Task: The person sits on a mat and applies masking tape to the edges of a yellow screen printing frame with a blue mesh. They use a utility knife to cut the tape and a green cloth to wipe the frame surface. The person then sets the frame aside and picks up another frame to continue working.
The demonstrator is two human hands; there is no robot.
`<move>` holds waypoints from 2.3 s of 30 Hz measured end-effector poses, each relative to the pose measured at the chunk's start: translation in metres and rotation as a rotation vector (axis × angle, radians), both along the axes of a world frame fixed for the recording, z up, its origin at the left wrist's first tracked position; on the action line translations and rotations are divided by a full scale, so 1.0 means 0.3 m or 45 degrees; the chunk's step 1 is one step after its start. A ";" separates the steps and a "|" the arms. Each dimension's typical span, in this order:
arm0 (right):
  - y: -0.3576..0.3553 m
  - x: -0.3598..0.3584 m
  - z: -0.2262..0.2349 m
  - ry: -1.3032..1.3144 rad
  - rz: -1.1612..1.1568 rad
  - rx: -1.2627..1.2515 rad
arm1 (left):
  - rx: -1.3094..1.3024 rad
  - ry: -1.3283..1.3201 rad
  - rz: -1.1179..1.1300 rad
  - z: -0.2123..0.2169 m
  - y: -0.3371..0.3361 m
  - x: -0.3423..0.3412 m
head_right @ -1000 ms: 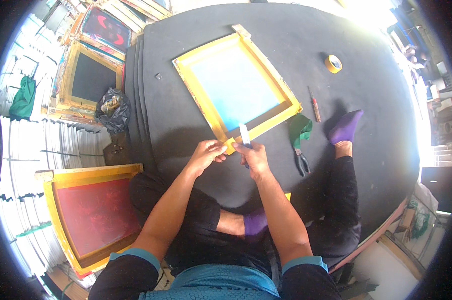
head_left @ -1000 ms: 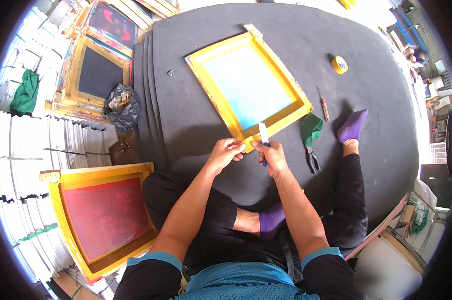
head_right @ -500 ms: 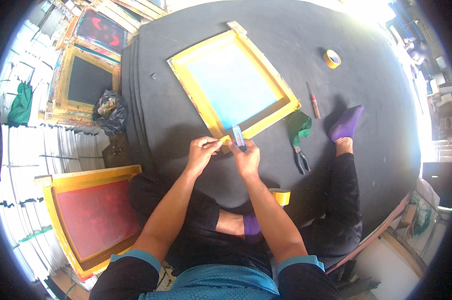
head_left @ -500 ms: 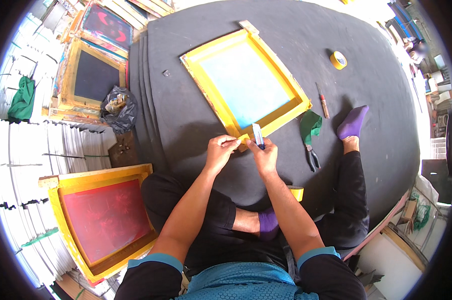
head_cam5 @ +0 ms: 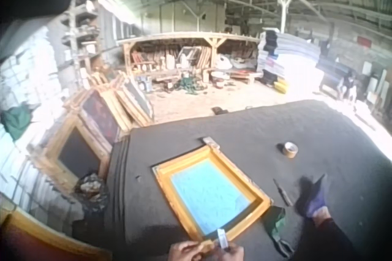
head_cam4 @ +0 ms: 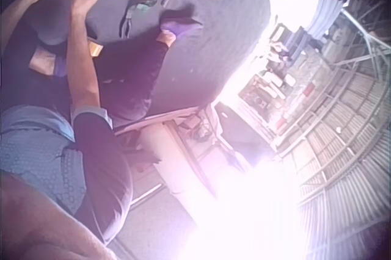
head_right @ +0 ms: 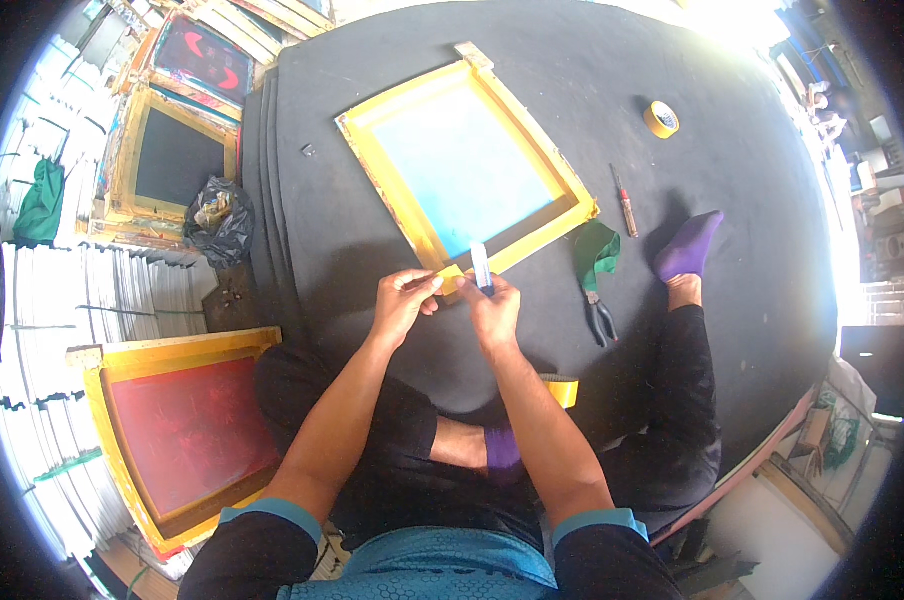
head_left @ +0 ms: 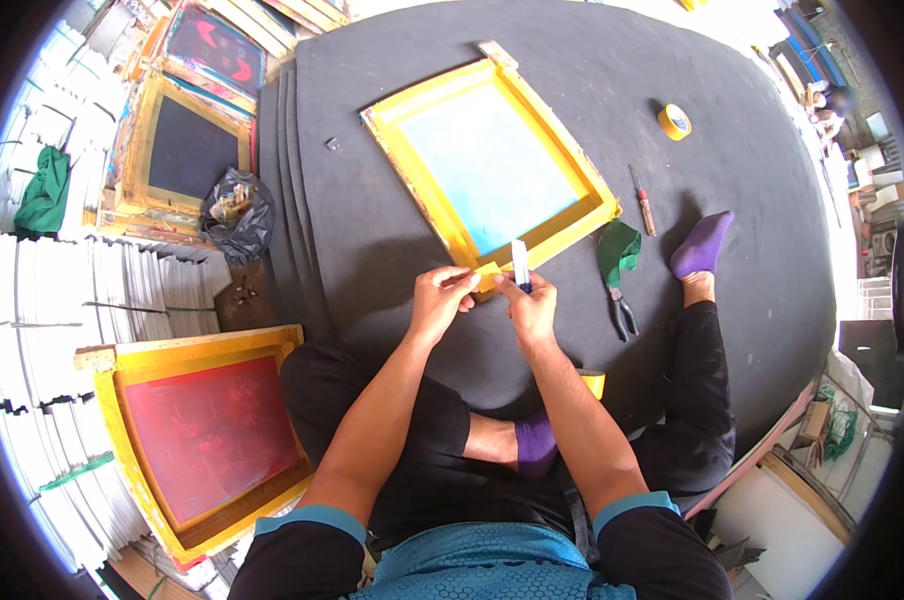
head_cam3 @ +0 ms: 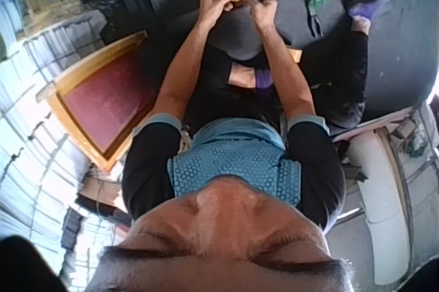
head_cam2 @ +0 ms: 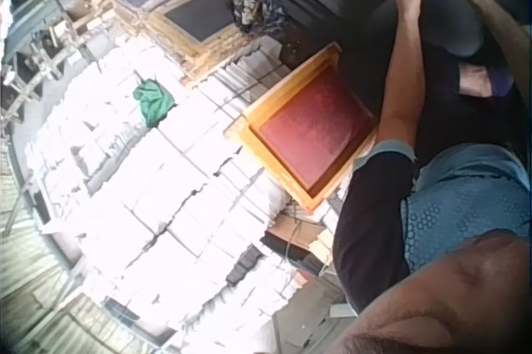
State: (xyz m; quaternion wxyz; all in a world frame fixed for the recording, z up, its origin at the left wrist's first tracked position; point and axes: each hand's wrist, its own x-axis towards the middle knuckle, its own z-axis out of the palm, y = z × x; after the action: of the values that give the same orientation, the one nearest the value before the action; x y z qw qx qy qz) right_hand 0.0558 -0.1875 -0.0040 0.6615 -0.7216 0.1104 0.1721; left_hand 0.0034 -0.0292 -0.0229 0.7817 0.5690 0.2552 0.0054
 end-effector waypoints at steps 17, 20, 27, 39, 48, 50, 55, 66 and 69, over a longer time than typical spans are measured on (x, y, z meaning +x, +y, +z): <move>-0.016 0.015 0.057 0.199 0.002 0.247 | -0.221 0.067 -0.128 0.053 -0.009 0.006; -0.011 0.012 0.065 0.223 0.037 0.300 | -0.348 0.020 -0.149 0.021 0.005 0.004; 0.002 -0.007 0.084 0.157 0.005 0.117 | -0.097 -0.126 0.040 -0.020 -0.017 0.001; -0.009 0.011 0.069 -0.082 0.035 -0.063 | 0.071 -0.162 0.067 -0.018 -0.025 -0.002; -0.015 0.041 -0.010 -0.220 0.187 -0.435 | 0.137 -0.070 -0.009 -0.017 -0.031 -0.004; -0.017 0.048 -0.008 -0.210 0.224 -0.486 | 0.139 -0.047 -0.002 -0.017 -0.034 -0.010; -0.009 0.059 -0.001 -0.189 0.286 -0.574 | 0.161 0.035 0.026 -0.005 -0.039 -0.014; -0.038 0.090 -0.022 -0.249 0.339 -0.554 | 0.096 0.161 -0.086 -0.008 -0.016 -0.008; -0.038 0.092 -0.040 -0.290 0.391 -0.651 | 0.151 0.143 -0.082 -0.021 -0.016 -0.009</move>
State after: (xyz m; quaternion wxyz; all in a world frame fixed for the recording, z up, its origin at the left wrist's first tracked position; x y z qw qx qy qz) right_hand 0.0833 -0.1990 -0.0159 0.4330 -0.8874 -0.0348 0.1547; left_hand 0.0008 -0.0341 -0.0293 0.7308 0.6216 0.2795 -0.0366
